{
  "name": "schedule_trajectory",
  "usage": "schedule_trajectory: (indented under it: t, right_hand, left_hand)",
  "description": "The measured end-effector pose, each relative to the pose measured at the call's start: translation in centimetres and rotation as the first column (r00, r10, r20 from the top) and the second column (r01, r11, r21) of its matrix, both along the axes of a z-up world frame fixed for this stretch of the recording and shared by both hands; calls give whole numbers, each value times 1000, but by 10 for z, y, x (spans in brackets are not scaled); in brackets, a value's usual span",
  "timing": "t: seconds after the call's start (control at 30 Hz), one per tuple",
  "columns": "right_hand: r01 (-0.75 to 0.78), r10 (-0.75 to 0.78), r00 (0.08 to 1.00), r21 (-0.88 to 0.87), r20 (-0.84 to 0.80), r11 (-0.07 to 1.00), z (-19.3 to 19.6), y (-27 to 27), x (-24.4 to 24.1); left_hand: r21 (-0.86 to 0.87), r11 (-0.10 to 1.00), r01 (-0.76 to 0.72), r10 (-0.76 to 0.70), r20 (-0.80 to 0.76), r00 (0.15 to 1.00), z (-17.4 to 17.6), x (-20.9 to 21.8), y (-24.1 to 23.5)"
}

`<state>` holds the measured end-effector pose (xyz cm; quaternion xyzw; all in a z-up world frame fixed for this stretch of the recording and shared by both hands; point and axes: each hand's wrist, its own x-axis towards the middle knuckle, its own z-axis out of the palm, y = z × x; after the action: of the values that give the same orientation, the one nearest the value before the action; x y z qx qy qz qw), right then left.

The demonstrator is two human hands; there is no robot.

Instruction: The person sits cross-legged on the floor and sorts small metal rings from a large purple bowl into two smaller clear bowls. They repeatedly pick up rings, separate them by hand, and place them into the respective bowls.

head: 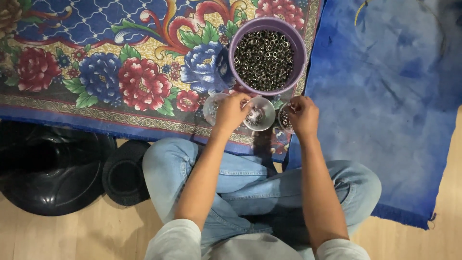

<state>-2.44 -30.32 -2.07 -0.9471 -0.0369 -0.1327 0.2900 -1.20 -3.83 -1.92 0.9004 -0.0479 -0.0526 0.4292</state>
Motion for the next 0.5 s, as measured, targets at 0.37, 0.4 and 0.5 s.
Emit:
schedule_trajectory:
  t: [0.37,0.4,0.5]
  right_hand:
    - [367,-436,843,-257,-315,894,-69,-45,8]
    - [376,-431,855,-227,-287,898,-59,-41,10]
    - [188,-202,965,-98,-166,977,-13,-5,22]
  left_hand:
    - [-18,999,-31,31,2,1000,22,-2,4]
    - [-26,999,-34,34,7,999,26,0,5]
    - [-32,999,-30,30,-1,1000,25,3,5]
